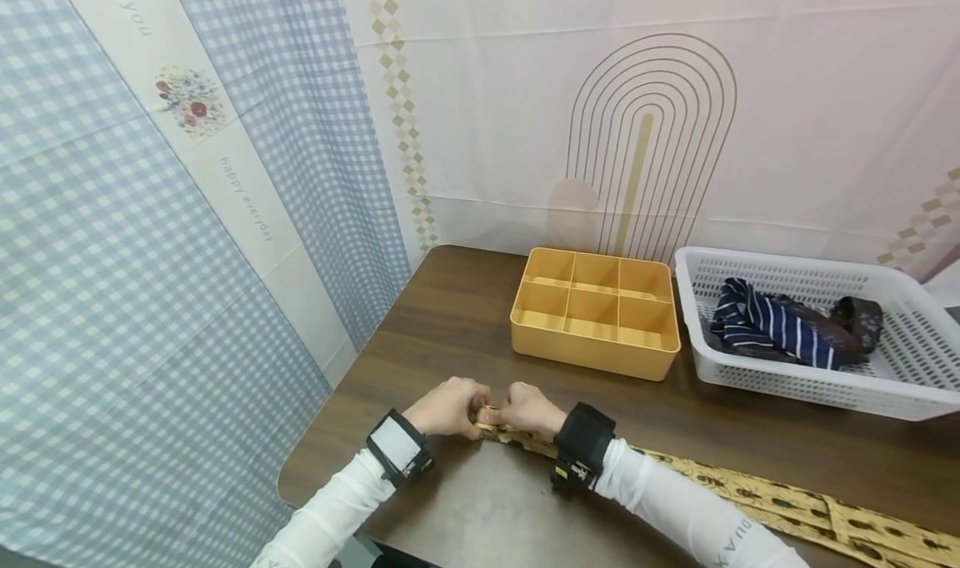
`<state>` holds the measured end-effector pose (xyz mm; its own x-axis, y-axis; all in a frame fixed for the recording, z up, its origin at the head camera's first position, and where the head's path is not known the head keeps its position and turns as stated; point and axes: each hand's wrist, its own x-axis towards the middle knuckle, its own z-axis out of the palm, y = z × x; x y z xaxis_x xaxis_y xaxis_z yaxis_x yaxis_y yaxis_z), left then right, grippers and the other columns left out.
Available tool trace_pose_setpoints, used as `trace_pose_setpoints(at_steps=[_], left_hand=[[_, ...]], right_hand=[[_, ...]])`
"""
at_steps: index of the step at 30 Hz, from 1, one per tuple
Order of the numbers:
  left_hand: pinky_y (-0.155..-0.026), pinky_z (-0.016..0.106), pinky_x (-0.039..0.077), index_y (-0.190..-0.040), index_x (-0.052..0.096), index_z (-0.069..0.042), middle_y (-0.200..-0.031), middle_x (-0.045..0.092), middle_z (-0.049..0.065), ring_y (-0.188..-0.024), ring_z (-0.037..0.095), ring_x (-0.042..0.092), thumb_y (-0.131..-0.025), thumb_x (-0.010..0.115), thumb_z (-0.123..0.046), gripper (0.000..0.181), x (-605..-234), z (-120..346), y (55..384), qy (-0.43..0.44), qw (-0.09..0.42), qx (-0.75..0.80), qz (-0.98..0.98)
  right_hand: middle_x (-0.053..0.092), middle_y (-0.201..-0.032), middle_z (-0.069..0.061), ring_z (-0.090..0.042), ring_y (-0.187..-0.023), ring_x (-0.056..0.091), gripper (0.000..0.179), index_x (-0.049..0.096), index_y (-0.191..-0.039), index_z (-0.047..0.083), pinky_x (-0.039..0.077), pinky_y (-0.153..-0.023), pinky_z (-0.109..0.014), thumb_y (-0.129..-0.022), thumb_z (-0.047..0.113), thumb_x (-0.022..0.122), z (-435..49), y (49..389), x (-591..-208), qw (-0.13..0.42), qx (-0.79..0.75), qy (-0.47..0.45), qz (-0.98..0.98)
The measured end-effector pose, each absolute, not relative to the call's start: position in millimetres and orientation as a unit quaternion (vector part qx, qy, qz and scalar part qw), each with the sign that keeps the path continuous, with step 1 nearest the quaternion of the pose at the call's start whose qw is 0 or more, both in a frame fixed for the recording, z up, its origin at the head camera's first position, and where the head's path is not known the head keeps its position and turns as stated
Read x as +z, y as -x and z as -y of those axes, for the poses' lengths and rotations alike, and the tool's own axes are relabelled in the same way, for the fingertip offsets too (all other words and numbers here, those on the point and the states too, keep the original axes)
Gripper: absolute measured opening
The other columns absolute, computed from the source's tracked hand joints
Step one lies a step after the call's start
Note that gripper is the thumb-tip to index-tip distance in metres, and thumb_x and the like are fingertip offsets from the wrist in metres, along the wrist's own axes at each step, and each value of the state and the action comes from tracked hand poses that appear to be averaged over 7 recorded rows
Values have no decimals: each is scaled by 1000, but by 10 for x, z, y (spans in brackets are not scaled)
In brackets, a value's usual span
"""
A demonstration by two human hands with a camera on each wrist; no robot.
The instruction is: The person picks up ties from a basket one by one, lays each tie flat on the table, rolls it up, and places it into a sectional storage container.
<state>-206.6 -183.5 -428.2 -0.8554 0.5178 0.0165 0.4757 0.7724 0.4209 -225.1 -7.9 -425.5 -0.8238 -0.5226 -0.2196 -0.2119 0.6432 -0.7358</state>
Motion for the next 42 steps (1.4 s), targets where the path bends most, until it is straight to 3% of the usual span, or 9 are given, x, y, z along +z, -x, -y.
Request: trace_pose_setpoints(at_steps=[6,15,20,23,26,31,37,42], left_hand=[[-52,15,43,-86,65,-11,-68,63,-1,-58,-1,49,-64,79,-4,27,-4338,1846,2059,-287,62,260,-920],[-53,16,38,-93,68,-11,-73,62,-5,-61,1,45,-64,87,-14,35,-4355,1719,2061,-281,33,255,-925],[-49,16,36,-74,63,-10,-63,52,-8,-56,3,41,-58,82,-4,25,-4297,1593,2060,-259,25,224,-939],[-45,17,33,-60,52,-13,-57,41,-10,-51,4,38,-55,79,1,31,-4264,1523,2058,-240,30,204,-949],[-43,19,31,-57,47,-14,-57,37,-8,-50,7,36,-53,78,4,36,-4227,1465,2054,-221,39,190,-956],[-44,19,31,-58,50,-12,-61,38,-5,-52,8,36,-54,77,8,34,-4170,1381,2048,-201,56,174,-962],[-42,17,31,-52,41,-16,-56,36,-6,-49,6,35,-58,77,10,45,-4141,1326,2031,-199,78,175,-961],[-51,19,37,-64,56,-13,-64,48,-6,-59,7,42,-53,87,-1,34,-4185,1417,2070,-219,63,178,-957]], right_hand=[[24,-41,11,-5,-38,18,55,39,-43,16,17,-41,-20,-84,27,74,46,2219,-4284,187,-377,211,-882],[24,-44,10,-6,-40,20,51,37,-46,16,19,-43,-21,-84,10,71,31,2193,-4237,186,-387,197,-881],[25,-45,8,-7,-40,20,48,36,-47,15,20,-44,-22,-86,0,60,-34,2200,-4193,224,-395,217,-864],[24,-46,9,-7,-42,18,42,35,-49,16,19,-45,-22,-81,3,58,-54,2213,-4190,236,-405,196,-861],[24,-48,9,-6,-43,19,34,35,-52,17,19,-44,-22,-76,9,58,-71,2220,-4201,248,-426,166,-854],[22,-46,10,-6,-41,18,38,34,-49,18,18,-43,-22,-79,15,58,-108,2226,-4219,276,-460,156,-829],[23,-43,13,-3,-39,20,45,33,-46,21,20,-43,-20,-83,23,57,-118,2182,-4246,205,-386,212,-874],[24,-43,11,-6,-39,21,51,35,-46,18,20,-43,-21,-86,29,65,-127,2163,-4270,162,-377,213,-887]])
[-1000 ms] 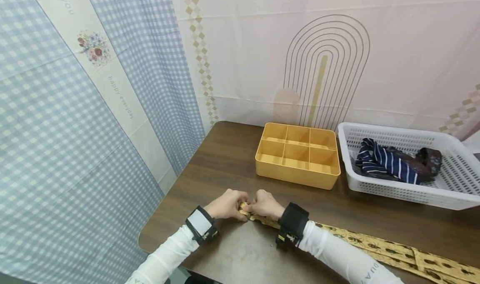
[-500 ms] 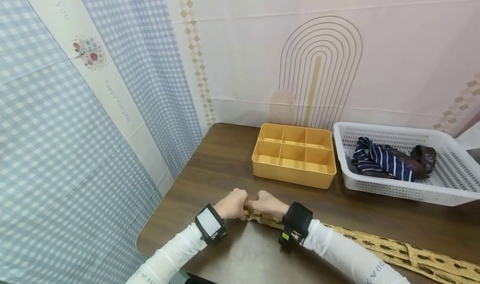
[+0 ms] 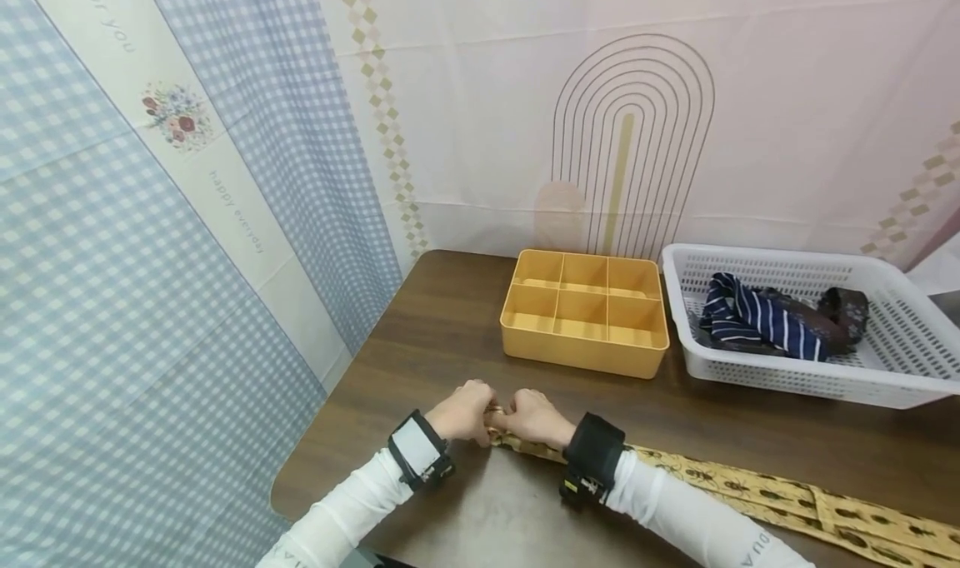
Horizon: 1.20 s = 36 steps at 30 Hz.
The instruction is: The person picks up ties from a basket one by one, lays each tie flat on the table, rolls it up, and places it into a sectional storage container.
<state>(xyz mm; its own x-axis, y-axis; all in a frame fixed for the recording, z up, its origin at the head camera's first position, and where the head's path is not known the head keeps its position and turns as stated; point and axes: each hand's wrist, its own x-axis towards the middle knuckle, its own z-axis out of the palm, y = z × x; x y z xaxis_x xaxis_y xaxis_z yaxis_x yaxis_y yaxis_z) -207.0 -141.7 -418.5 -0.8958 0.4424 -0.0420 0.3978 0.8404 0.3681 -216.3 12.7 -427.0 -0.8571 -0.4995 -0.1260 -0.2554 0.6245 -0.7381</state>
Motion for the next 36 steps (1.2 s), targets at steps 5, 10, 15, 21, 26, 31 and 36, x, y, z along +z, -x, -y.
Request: trace_pose_setpoints(at_steps=[5,10,15,21,26,31,36], left_hand=[[-52,18,41,-77,65,-7,-68,61,-1,-57,4,48,-56,91,-12,33,-4278,1529,2092,-254,58,242,-935],[-52,14,42,-79,65,-7,-68,63,-1,-56,-1,49,-64,87,-10,27,-4322,1563,2123,-276,59,273,-920],[-53,14,45,-79,64,-9,-66,62,-5,-55,-3,51,-65,87,-10,26,-4339,1622,2153,-296,80,290,-907],[-58,15,50,-80,64,-11,-73,65,-5,-61,-3,57,-66,87,-14,27,-4315,1691,2209,-320,113,318,-886],[-60,18,52,-83,64,-11,-76,69,-2,-64,0,63,-67,87,-13,28,-4287,1719,2260,-326,135,335,-874],[-55,17,48,-79,60,-15,-67,64,-7,-59,-2,57,-67,87,-14,30,-4318,1752,2281,-336,136,316,-877],[-51,15,44,-74,62,-13,-64,59,-8,-55,-2,50,-65,86,-10,26,-4265,1646,2246,-339,122,263,-895]], right_hand=[[25,-43,10,-6,-39,21,52,38,-47,18,20,-42,-21,-88,30,67,-152,2181,-4272,208,-400,180,-874],[33,-49,8,-7,-43,26,41,51,-58,12,22,-45,-21,-87,35,69,-217,2179,-4304,168,-397,209,-878],[51,-61,5,-6,-52,42,33,65,-82,5,33,-50,-19,-84,38,72,-279,2118,-4362,82,-366,273,-886],[54,-60,8,-2,-51,44,33,62,-73,13,35,-48,-19,-87,43,68,-326,2108,-4371,66,-341,325,-880],[55,-64,10,-2,-59,45,24,65,-74,15,37,-53,-17,-88,34,69,-415,2170,-4377,68,-316,396,-860],[59,-77,4,-7,-72,48,3,71,-84,13,40,-61,-15,-82,11,74,-494,2187,-4411,46,-279,467,-838],[61,-77,1,-8,-73,49,10,70,-84,11,41,-61,-17,-77,6,76,-493,2160,-4425,25,-282,443,-851]])
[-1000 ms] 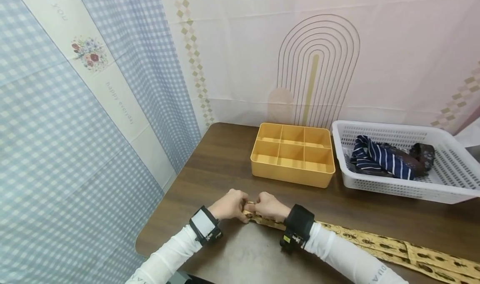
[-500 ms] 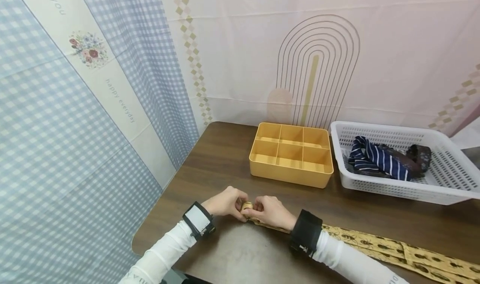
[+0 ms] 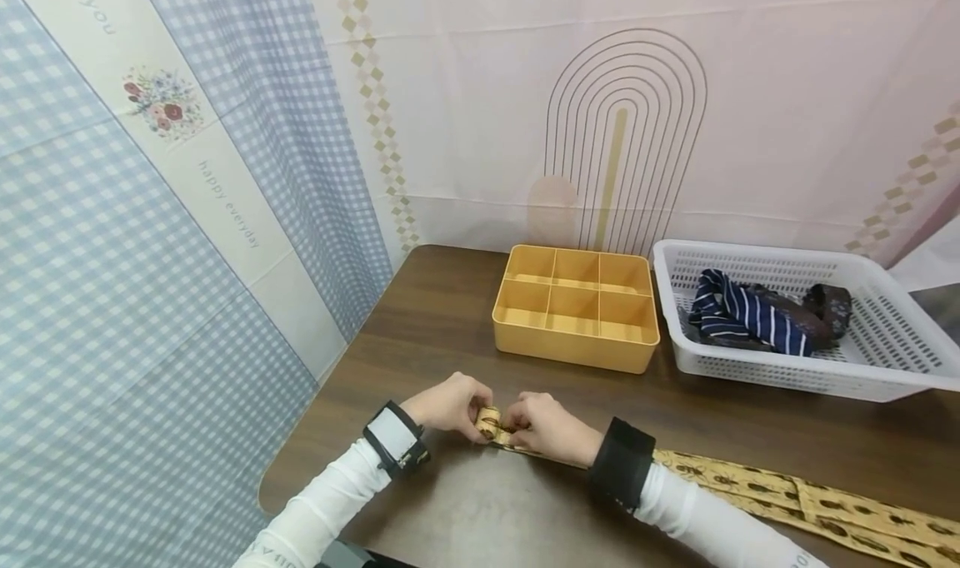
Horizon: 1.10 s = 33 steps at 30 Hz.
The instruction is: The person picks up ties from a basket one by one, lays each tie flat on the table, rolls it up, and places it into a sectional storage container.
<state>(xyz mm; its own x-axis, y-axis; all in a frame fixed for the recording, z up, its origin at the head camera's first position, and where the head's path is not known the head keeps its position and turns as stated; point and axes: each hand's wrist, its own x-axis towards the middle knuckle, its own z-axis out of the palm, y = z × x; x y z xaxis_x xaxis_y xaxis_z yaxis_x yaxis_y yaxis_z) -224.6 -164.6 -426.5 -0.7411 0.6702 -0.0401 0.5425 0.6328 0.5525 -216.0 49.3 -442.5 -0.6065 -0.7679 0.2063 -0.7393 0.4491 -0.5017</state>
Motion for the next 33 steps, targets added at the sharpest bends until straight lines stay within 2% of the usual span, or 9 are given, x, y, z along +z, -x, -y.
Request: trace_pose_setpoints(at_steps=[2,5,8,12,17,21,26,33], left_hand=[[-49,14,41,-70,62,-12,-61,57,-8,-52,-1,46,-62,85,-7,25,-4221,1582,2219,-333,112,227,-908],[-45,14,35,-63,61,-12,-56,50,-10,-50,0,40,-58,85,-5,25,-4172,1481,2188,-321,97,167,-927],[-42,16,30,-60,58,-12,-56,44,-10,-49,3,37,-56,83,-1,28,-4130,1379,2166,-300,99,129,-940],[-42,19,30,-63,56,-12,-62,42,-7,-51,6,37,-55,81,4,31,-4097,1263,2154,-275,110,99,-950],[-42,19,32,-68,59,-11,-64,43,-6,-52,7,39,-57,81,6,29,-4073,1205,2141,-251,128,94,-955],[-42,18,31,-69,62,-9,-62,44,-6,-50,7,39,-57,81,6,27,-4076,1228,2137,-255,130,121,-951],[-49,17,36,-79,62,-9,-66,51,-7,-56,3,43,-57,83,1,32,-4166,1339,2145,-286,118,163,-937],[-55,16,44,-96,62,-9,-73,62,-3,-60,0,51,-62,88,-11,42,-4298,1426,2138,-318,129,255,-904]], right_hand=[[60,-75,1,-7,-70,49,11,67,-83,10,41,-60,-18,-76,6,75,-473,2150,-4407,27,-293,418,-860],[59,-71,3,-2,-62,51,7,63,-82,8,43,-56,-19,-80,7,69,-456,2125,-4390,58,-328,378,-864],[61,-67,3,0,-56,51,6,59,-86,5,43,-54,-19,-81,5,63,-440,2097,-4374,79,-358,358,-859],[63,-74,2,-2,-64,52,21,59,-95,5,43,-58,-20,-77,9,70,-415,2069,-4354,57,-352,345,-868],[65,-76,1,-9,-72,49,31,68,-92,8,40,-59,-22,-71,26,82,-367,2045,-4341,8,-321,338,-885],[64,-73,1,-9,-70,46,27,71,-84,10,36,-57,-22,-68,26,85,-370,2028,-4344,-26,-305,328,-894],[58,-68,0,-10,-68,42,24,68,-74,9,34,-55,-23,-65,22,86,-425,1999,-4329,-10,-298,309,-903],[58,-72,-1,-12,-70,44,28,64,-76,9,35,-56,-24,-64,20,86,-496,1975,-4320,25,-299,297,-907]])
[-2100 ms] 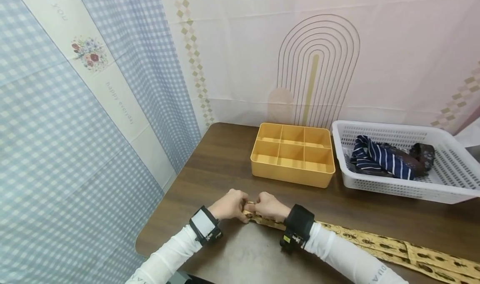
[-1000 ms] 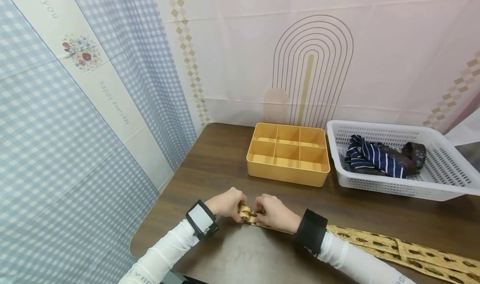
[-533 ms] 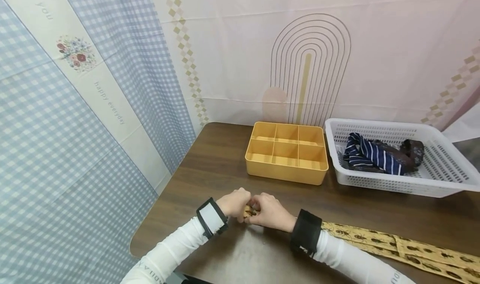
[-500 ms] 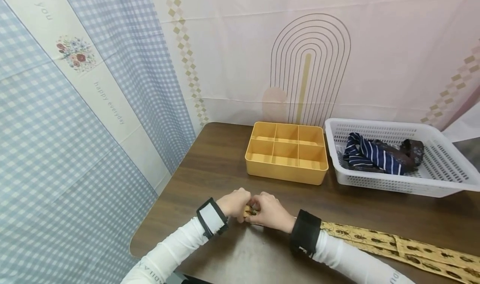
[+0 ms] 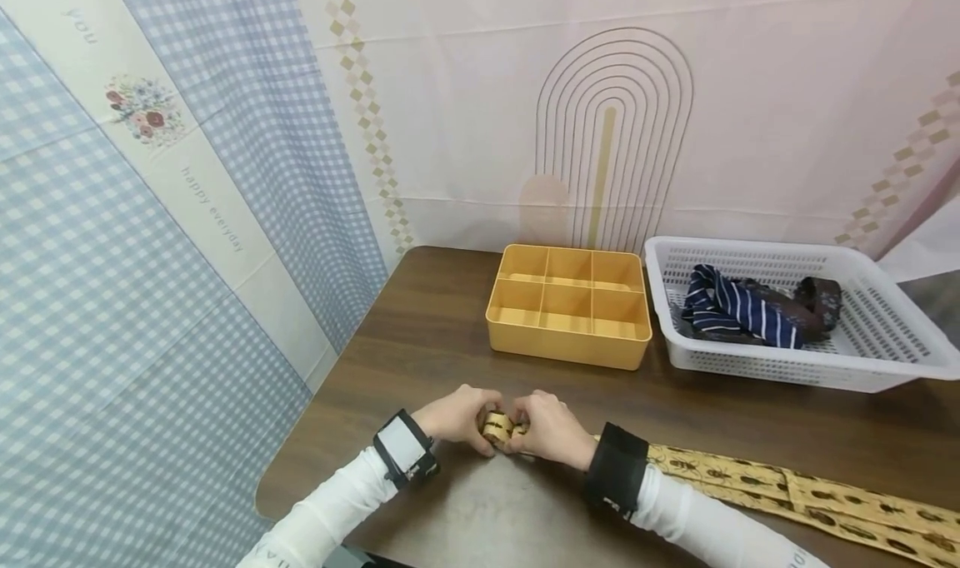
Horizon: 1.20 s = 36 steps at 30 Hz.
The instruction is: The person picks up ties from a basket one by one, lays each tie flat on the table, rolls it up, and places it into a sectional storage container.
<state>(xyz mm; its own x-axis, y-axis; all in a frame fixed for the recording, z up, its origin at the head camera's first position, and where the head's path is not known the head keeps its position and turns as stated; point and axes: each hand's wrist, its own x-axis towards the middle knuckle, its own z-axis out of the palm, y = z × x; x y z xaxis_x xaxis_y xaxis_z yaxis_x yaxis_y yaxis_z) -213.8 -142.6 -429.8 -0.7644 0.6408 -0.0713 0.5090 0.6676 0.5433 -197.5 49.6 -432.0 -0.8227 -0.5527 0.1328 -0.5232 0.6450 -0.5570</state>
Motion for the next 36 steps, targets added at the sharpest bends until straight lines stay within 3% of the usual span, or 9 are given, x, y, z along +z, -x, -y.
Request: trace_pose_setpoints(at_steps=[7,10,14,17,24,31,36], left_hand=[[-55,15,44,-89,67,-9,-72,62,-5,-60,-1,49,-64,86,-14,32,-4343,1323,2155,-317,99,247,-910],[-55,15,43,-86,68,-11,-70,61,-7,-60,1,49,-62,85,-12,29,-4302,1253,2152,-309,95,221,-920],[-50,17,39,-75,67,-13,-63,56,-9,-56,3,46,-59,85,-11,24,-4223,1143,2137,-287,95,188,-935],[-46,19,36,-66,61,-12,-58,48,-8,-51,5,42,-58,85,-9,26,-4154,1059,2120,-264,98,165,-945],[-45,21,36,-69,60,-8,-62,45,-4,-53,9,41,-56,84,-1,28,-4069,917,2070,-216,114,148,-958],[-42,21,31,-61,52,-11,-58,38,-4,-49,10,36,-58,79,4,31,-4027,872,2009,-195,114,147,-963],[-48,21,37,-73,60,-9,-63,48,-6,-55,8,43,-56,83,2,31,-4134,934,2023,-217,110,198,-949]], right_hand=[[59,-73,-2,-15,-73,44,33,61,-77,8,35,-58,-28,-61,16,88,-535,1977,-4330,43,-312,291,-904],[60,-79,-3,-17,-79,43,36,64,-85,7,36,-62,-30,-61,16,88,-544,1966,-4326,50,-319,281,-904],[58,-87,-6,-17,-87,38,44,65,-96,6,39,-69,-28,-61,17,88,-555,1942,-4311,40,-336,279,-899],[54,-87,-9,-17,-87,36,42,64,-94,5,38,-68,-25,-61,17,88,-573,1929,-4295,26,-346,282,-894],[46,-90,-13,-15,-83,35,37,67,-91,3,37,-64,-24,-65,18,87,-642,1922,-4289,14,-346,276,-896],[46,-86,-12,-17,-83,34,30,65,-89,3,33,-64,-25,-65,8,83,-672,1919,-4303,23,-357,267,-895],[51,-76,-8,-18,-83,34,28,63,-81,6,33,-64,-25,-63,10,84,-715,1904,-4334,18,-350,261,-900]])
